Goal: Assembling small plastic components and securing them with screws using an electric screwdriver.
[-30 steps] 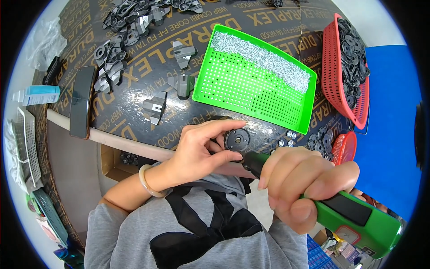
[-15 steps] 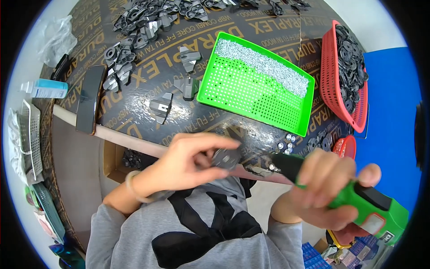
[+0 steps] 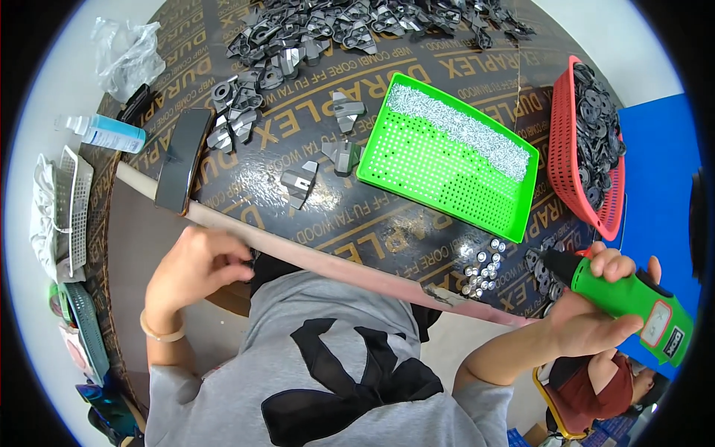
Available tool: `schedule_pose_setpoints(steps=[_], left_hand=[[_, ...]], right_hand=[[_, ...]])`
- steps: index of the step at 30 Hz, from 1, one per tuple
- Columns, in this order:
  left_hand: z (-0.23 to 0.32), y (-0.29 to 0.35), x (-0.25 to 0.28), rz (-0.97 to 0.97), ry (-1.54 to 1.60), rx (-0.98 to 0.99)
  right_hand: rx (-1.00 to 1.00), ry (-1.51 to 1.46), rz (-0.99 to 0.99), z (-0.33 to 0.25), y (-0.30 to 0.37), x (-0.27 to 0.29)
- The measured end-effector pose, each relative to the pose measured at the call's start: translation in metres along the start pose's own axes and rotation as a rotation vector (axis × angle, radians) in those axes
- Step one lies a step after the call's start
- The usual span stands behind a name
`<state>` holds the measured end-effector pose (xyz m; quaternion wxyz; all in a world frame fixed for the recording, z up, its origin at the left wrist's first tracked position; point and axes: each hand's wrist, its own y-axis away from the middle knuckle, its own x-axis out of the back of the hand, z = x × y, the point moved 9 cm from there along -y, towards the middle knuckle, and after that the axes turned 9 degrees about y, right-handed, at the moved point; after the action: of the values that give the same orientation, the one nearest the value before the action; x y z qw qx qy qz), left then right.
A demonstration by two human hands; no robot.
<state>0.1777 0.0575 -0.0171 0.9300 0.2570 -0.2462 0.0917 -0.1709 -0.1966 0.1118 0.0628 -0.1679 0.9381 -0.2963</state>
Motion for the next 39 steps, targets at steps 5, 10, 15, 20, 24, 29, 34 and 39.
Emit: schedule_pose_setpoints(steps=[5,10,15,20,24,29,34,39], left_hand=[[0.089,-0.057,0.013,0.343,-0.299,-0.451],[0.116,-0.116,0.012,0.481,-0.498,-0.712],[0.104,-0.13,-0.009,0.154,-0.575,-0.59],[0.146,-0.148,0.041,0.15,-0.432,-0.617],[0.134,-0.259,0.114,0.607,-0.563,-0.513],[0.092,-0.347,0.124,0.577,-0.511,-0.173],[0.095,-0.29,0.1,0.4,-0.645,-0.569],[0.133,-0.22,0.063,0.233,-0.479,-0.784]], right_hand=[[0.058,-0.056,-0.106,-0.009,-0.005,0.001],[0.093,0.185,0.21,-0.021,-0.01,0.005],[0.158,0.296,0.375,-0.032,0.003,0.031],[0.233,0.432,0.495,-0.048,0.014,0.044],[0.342,0.63,0.642,-0.063,0.021,0.046],[0.543,0.919,0.686,-0.087,0.059,0.078],[0.658,0.871,0.711,-0.086,0.107,0.095],[0.327,1.108,0.254,-0.035,0.1,0.04]])
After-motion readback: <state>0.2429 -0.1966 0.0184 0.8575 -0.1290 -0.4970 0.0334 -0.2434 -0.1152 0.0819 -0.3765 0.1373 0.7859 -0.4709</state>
